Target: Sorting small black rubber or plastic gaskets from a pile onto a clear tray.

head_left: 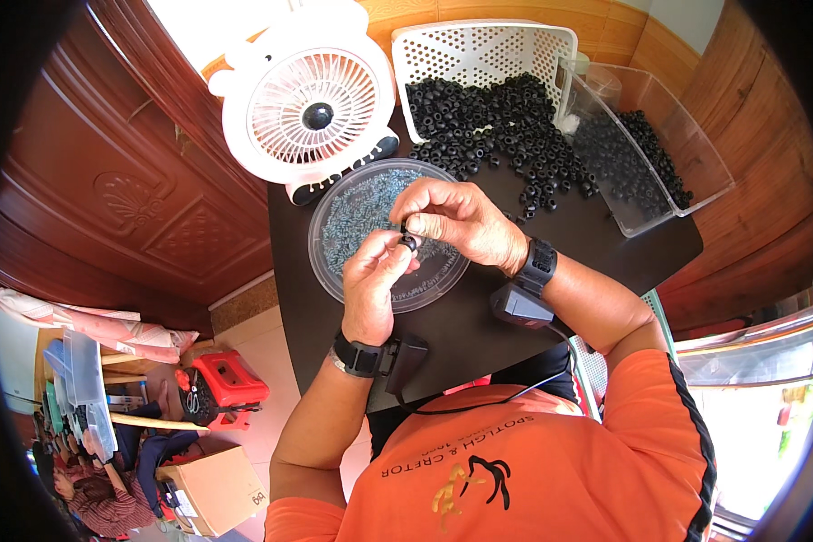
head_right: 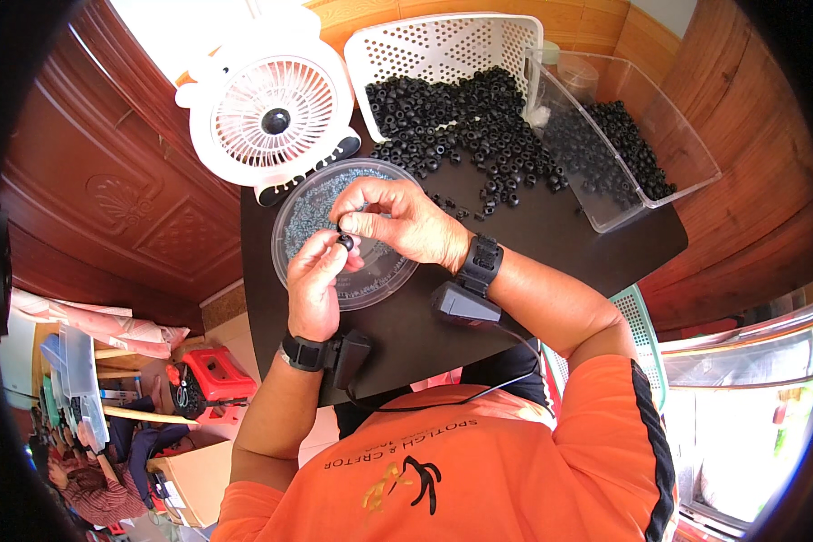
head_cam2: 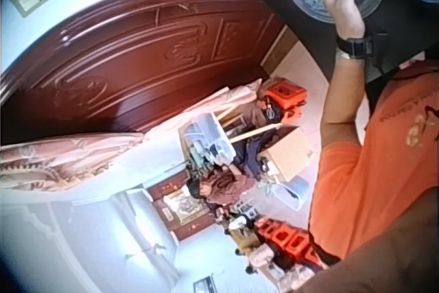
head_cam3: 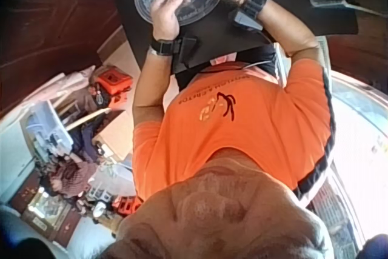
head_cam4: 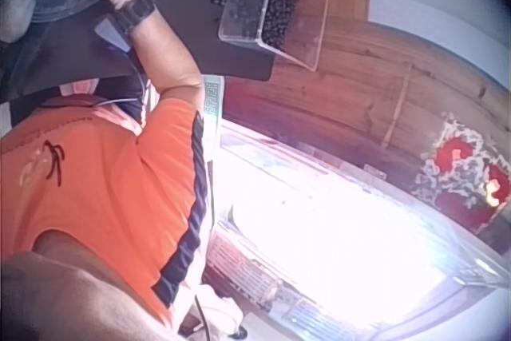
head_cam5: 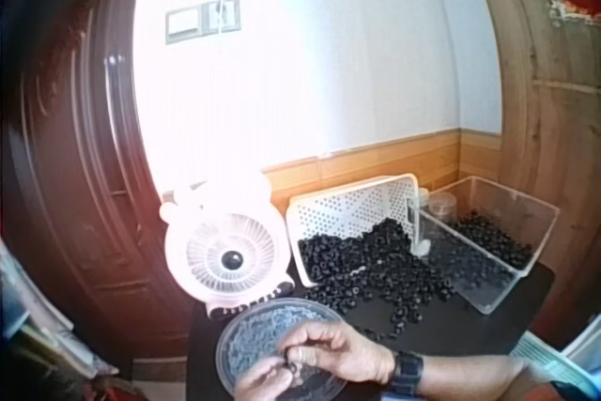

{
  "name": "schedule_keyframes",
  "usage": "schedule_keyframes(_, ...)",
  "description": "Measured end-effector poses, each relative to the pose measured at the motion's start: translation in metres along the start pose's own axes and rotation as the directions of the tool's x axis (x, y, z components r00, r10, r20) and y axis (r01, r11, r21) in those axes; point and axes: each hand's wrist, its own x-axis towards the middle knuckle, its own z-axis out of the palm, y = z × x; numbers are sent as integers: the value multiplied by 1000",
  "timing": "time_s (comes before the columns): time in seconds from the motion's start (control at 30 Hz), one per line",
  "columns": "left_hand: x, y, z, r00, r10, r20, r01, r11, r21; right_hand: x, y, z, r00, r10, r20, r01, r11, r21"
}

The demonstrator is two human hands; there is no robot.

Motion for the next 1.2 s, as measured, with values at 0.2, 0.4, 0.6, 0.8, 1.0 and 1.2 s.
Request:
schedule_keyframes(0.2, 1, 0, -1, 1000, -22, -7, 22, 1000, -14, 0, 2, 1, 1000, 13, -14, -13, 1000, -27)
schedule_keyframes(0.4, 1, -1, -3, 1000, -31, -4, 31, 999, -19, 0, 2, 0, 999, -26, -40, 20, 988, -152)
schedule_keyframes(0.6, 1, -3, -4, 999, -46, -10, 46, 999, -17, 2, 2, -2, 973, -229, 32, 217, 859, -464)
schedule_keyframes(0.8, 1, -3, -3, 998, -57, -35, 56, 998, -41, 3, 3, -2, 940, -329, 88, 315, 742, -591)
schedule_keyframes(1.0, 0, -7, -5, 998, -55, -37, 53, 997, -51, -1, 12, 9, 980, -184, -70, 151, 931, -333)
schedule_keyframes(1.2, -2, -10, -2, 991, -115, -62, 96, 965, -245, -1, 19, 11, 947, -318, -51, 240, 800, -550)
